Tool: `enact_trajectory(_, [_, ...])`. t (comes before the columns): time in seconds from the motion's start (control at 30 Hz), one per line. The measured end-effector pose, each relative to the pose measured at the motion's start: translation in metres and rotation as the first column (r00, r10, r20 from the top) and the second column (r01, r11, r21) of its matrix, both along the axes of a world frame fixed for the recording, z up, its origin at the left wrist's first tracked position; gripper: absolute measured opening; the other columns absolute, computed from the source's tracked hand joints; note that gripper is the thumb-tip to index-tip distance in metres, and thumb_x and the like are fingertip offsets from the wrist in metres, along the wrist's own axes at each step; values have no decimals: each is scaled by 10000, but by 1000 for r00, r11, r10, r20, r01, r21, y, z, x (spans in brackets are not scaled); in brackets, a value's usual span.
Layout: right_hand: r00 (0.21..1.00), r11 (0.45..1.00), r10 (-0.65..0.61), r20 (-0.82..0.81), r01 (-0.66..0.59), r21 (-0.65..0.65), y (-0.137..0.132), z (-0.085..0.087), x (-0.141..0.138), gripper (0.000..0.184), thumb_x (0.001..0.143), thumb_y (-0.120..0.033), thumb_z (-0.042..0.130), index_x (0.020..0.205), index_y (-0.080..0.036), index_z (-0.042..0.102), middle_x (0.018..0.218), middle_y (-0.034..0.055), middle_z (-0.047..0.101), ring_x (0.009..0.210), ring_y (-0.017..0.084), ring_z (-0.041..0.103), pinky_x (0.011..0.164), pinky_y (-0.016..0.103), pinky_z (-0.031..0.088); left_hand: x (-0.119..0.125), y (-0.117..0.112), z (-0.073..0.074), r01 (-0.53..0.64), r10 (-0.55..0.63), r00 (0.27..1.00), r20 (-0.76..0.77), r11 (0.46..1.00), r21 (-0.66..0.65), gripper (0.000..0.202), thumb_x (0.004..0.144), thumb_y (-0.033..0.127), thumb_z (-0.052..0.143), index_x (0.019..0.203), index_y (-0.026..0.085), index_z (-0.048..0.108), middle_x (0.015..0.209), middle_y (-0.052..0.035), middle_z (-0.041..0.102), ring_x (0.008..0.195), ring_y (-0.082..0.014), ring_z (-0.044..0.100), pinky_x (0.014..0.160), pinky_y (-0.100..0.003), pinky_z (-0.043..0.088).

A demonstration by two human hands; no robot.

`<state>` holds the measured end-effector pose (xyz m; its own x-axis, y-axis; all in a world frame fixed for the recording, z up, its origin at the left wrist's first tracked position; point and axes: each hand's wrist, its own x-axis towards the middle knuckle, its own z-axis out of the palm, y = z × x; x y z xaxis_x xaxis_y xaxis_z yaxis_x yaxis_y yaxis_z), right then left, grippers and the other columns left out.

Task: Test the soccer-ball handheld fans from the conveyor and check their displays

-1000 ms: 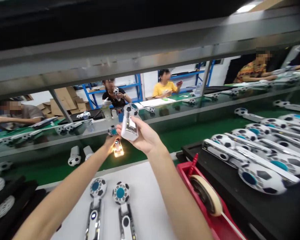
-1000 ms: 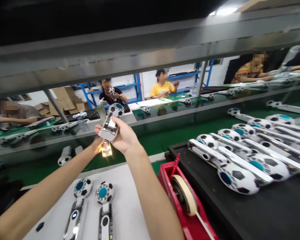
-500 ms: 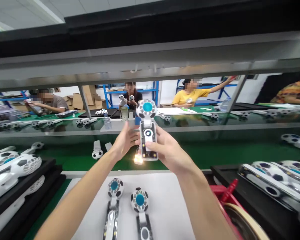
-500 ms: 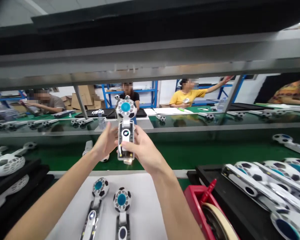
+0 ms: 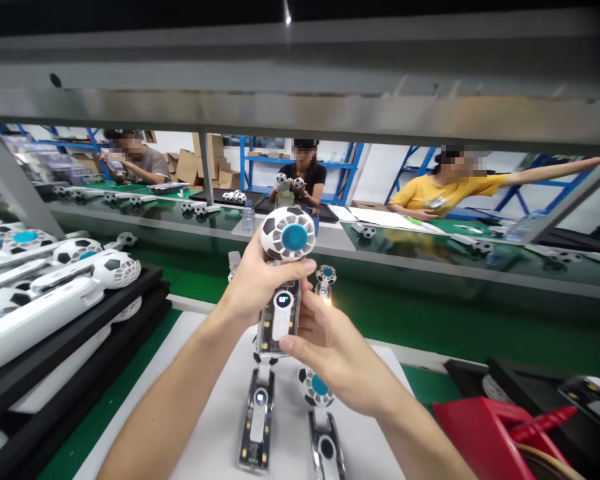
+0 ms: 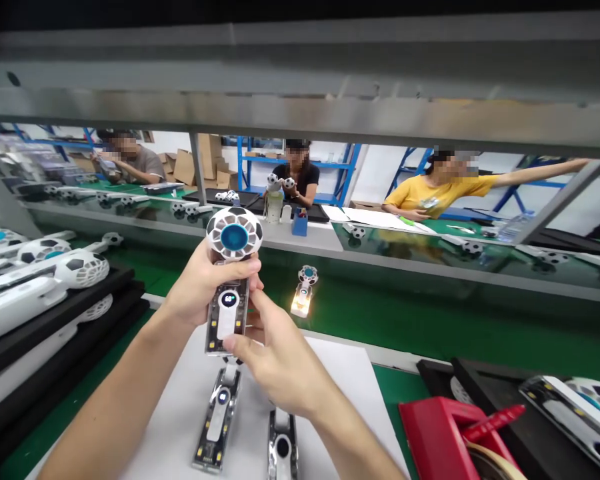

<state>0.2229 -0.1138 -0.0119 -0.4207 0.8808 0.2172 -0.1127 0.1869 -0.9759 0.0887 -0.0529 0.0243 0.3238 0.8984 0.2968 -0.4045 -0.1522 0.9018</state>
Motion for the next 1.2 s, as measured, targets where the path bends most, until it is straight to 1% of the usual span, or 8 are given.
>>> enact_trajectory(0.3, [953, 954, -266, 144, 239, 181, -17, 0, -8, 445, 874, -110, 621, 1291, -257, 573, 1251, 72, 650, 1111, 262, 654, 937, 372, 565, 4, -18, 2, -69, 67, 996, 59, 997, 33, 531, 657, 112, 814, 1127, 235, 597, 808, 26, 665, 604, -123, 631, 609, -248, 538])
enact_trajectory(0.43, [989, 987, -113, 99, 100, 123, -5, 0, 1, 355, 890, -160, 641, 1238, -185, 576, 1228, 108, 646, 1083, 264, 656, 901, 401, 585, 5, -10, 0, -41, 41, 998, 45, 999, -10, 473, 660, 115, 792, 1058, 222, 560, 741, 32, 633, 573, -142, 619, 549, -270, 539])
enact_trajectory(0.57, [1000, 1000, 15, 13, -14, -27, 7, -2, 5, 459, 906, -254, 676, 1323, -166, 505, 1327, 122, 581, 1097, 245, 638, 895, 407, 597, 5, 3, -4, 12, -9, 1000, 24, 995, -104, 414, 653, 103, 777, 958, 209, 518, 689, 38, 600, 530, -138, 598, 489, -255, 514])
enact_trajectory(0.67, [998, 999, 3, -55, -5, -34, 9, -4, 2, 542, 926, -333, 670, 1394, -181, 443, 1372, 120, 546, 1140, 234, 619, 933, 389, 581, 5, 7, -4, 5, -2, 1000, 30, 996, -91, 429, 641, 76, 774, 967, 209, 528, 730, 36, 609, 558, -126, 606, 524, -247, 525])
enact_trajectory(0.8, [1000, 999, -9, -22, 8, -46, 6, -6, -1, 604, 888, -330, 721, 1400, -194, 430, 1375, 113, 537, 1163, 232, 601, 903, 349, 590, 5, 5, -4, 10, -7, 1000, 28, 995, -96, 445, 644, 81, 774, 983, 213, 517, 696, 40, 606, 537, -137, 599, 506, -260, 523])
enact_trajectory(0.93, [999, 999, -26, -25, 25, -48, 4, -6, -3, 549, 880, -294, 719, 1351, -188, 459, 1341, 103, 557, 1134, 222, 602, 898, 334, 583, 6, 4, -4, 8, -7, 1000, 12, 994, -108, 438, 647, 81, 766, 978, 211, 511, 670, 39, 598, 523, -145, 592, 485, -269, 517])
enact_trajectory(1.07, [997, 997, -77, 12, 77, -28, 3, -6, -6, 488, 905, -218, 651, 1347, -154, 455, 1259, 107, 603, 1074, 205, 615, 913, 343, 572, 6, 6, -6, 8, -8, 1000, 4, 1000, -27, 384, 675, 91, 752, 952, 208, 513, 666, 33, 592, 554, -147, 591, 492, -263, 508])
enact_trajectory(1.2, [982, 984, -176, 60, 176, 17, 0, -9, -11, 488, 915, -186, 611, 1371, -195, 440, 1230, 88, 612, 1048, 213, 633, 890, 371, 579, 8, 6, -8, 5, -5, 1000, 0, 1000, 26, 400, 693, 92, 751, 992, 216, 518, 680, 37, 595, 558, -137, 584, 505, -255, 502])
